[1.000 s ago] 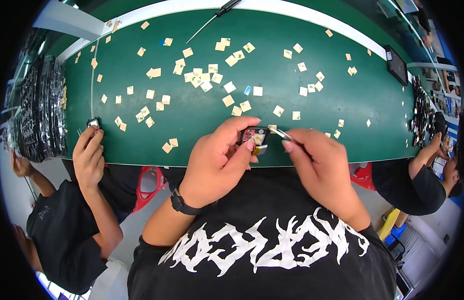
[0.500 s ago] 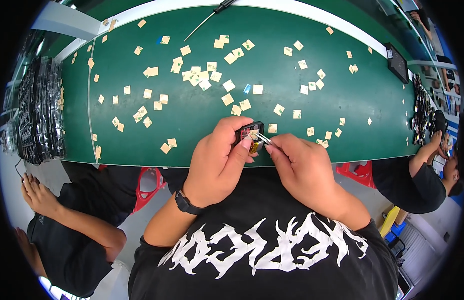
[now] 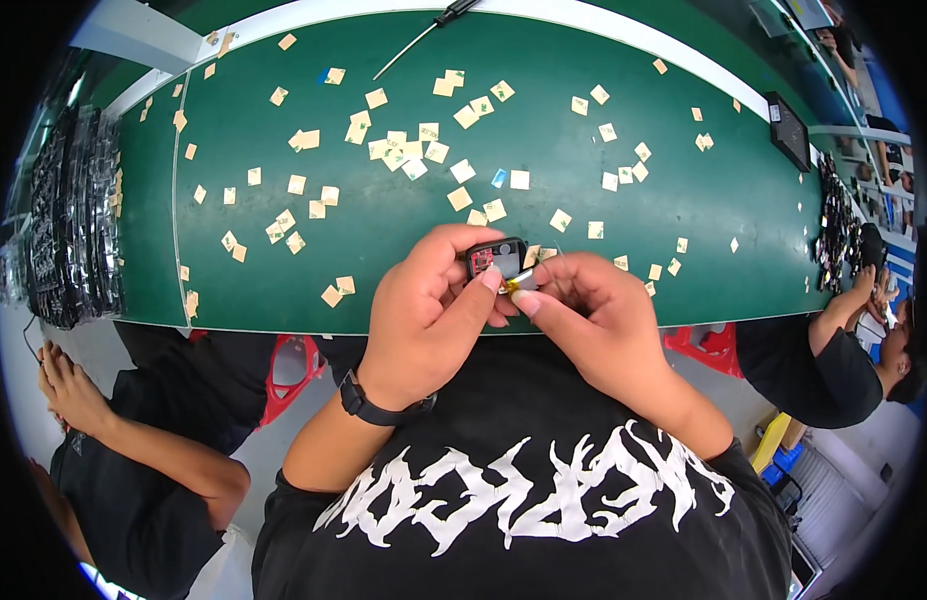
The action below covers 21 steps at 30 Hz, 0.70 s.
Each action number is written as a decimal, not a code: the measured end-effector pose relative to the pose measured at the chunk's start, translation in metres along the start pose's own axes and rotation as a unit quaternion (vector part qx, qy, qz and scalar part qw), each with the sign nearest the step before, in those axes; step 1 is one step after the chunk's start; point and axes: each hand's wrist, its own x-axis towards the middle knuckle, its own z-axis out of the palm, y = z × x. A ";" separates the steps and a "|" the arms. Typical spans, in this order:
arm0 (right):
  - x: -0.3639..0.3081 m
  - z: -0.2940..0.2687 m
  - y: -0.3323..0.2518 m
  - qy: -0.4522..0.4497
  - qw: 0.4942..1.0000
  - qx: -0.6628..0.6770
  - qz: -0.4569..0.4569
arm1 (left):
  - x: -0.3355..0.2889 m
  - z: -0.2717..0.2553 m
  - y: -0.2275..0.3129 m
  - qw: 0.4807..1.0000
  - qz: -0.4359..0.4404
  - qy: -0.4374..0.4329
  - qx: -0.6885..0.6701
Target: Assembling and inspecting electronic components for smartwatches at a factory workstation.
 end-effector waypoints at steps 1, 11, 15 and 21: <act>0.003 0.000 -0.004 -0.010 0.999 0.018 0.033 | -0.001 0.000 -0.002 1.000 0.005 0.008 0.010; 0.004 0.008 -0.008 0.051 0.993 0.101 0.030 | -0.003 -0.003 -0.007 0.998 0.013 -0.005 0.060; 0.003 0.017 -0.002 0.077 0.991 0.105 -0.012 | -0.002 -0.003 -0.007 0.997 0.018 -0.014 0.077; 0.005 0.017 0.002 0.068 0.997 0.010 -0.032 | 0.000 -0.006 -0.001 0.993 0.029 -0.037 0.109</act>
